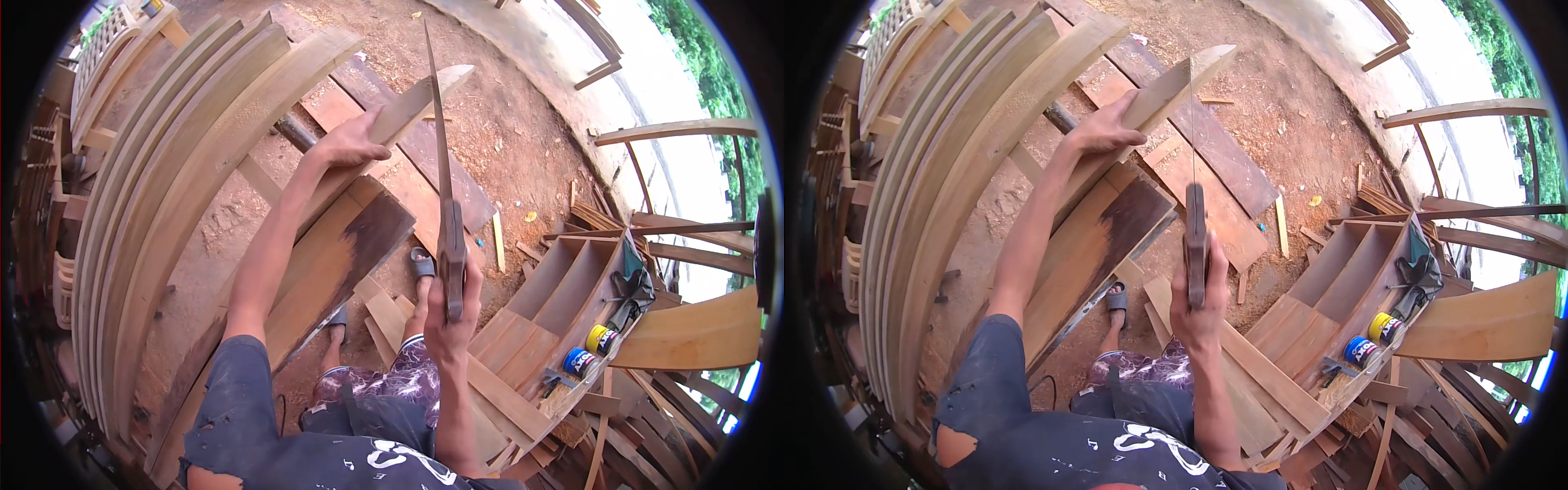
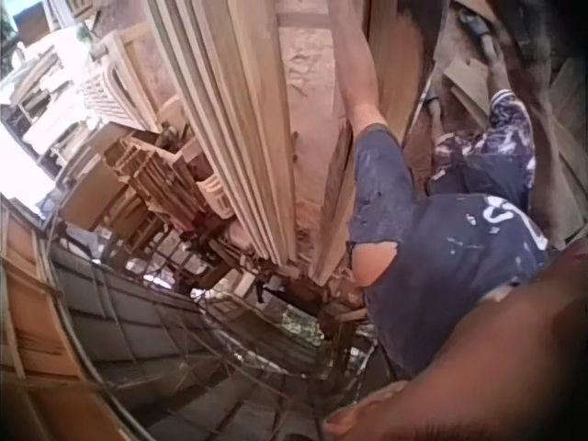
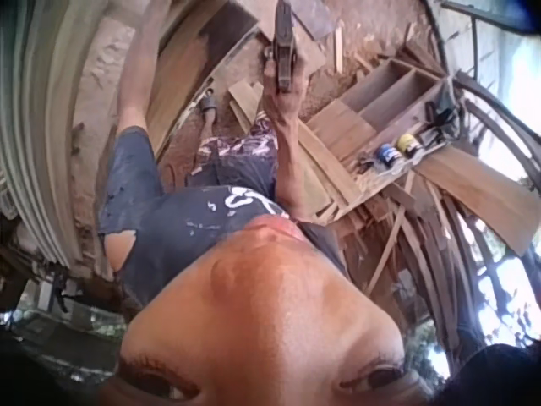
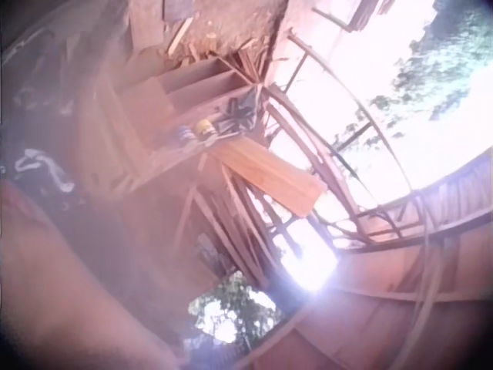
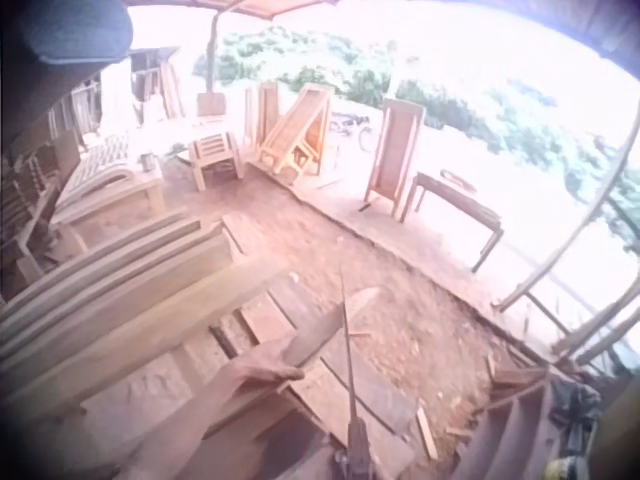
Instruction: Manually sawing wood planks using a hand saw in a furniture workshop.
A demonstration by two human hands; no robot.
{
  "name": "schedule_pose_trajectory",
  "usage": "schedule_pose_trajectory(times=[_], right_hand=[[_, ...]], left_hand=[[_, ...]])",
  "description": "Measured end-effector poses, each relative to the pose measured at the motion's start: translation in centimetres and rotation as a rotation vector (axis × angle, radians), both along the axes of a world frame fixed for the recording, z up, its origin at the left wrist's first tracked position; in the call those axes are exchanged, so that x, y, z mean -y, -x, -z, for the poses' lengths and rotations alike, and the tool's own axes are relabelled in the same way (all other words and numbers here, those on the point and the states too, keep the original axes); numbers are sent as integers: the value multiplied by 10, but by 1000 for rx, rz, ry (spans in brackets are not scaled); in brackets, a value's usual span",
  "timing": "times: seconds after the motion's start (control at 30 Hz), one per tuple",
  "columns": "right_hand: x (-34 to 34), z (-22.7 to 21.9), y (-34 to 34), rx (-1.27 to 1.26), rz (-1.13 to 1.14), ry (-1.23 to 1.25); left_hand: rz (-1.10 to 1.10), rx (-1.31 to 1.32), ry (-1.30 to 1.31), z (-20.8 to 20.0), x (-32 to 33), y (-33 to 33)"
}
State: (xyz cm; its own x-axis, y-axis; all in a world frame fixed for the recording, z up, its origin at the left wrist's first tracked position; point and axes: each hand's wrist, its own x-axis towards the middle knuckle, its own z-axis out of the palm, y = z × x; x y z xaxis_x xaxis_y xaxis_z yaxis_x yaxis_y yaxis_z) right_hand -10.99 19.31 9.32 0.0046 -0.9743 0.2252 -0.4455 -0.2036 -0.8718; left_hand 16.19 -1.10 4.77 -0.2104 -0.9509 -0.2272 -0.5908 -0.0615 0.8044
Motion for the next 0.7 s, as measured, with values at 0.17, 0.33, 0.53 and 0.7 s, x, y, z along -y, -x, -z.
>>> schedule_pose_trajectory(times=[0.17, 0.33, 0.53, 0.7], right_hand=[[135, -6, -39, 31, 39, -110], [48, -19, -12, 151, 25, -265], [-51, -13, 20, -11, 20, -97], [113, 3, -29, 98, 22, -67]], left_hand=[[7, 1, 15, -2, 8, 15], [12, -65, -8, 9, 3, 4], [-33, 100, 235, 32, 3, 6], [-1, 14, -29, -7, 3, 13]])
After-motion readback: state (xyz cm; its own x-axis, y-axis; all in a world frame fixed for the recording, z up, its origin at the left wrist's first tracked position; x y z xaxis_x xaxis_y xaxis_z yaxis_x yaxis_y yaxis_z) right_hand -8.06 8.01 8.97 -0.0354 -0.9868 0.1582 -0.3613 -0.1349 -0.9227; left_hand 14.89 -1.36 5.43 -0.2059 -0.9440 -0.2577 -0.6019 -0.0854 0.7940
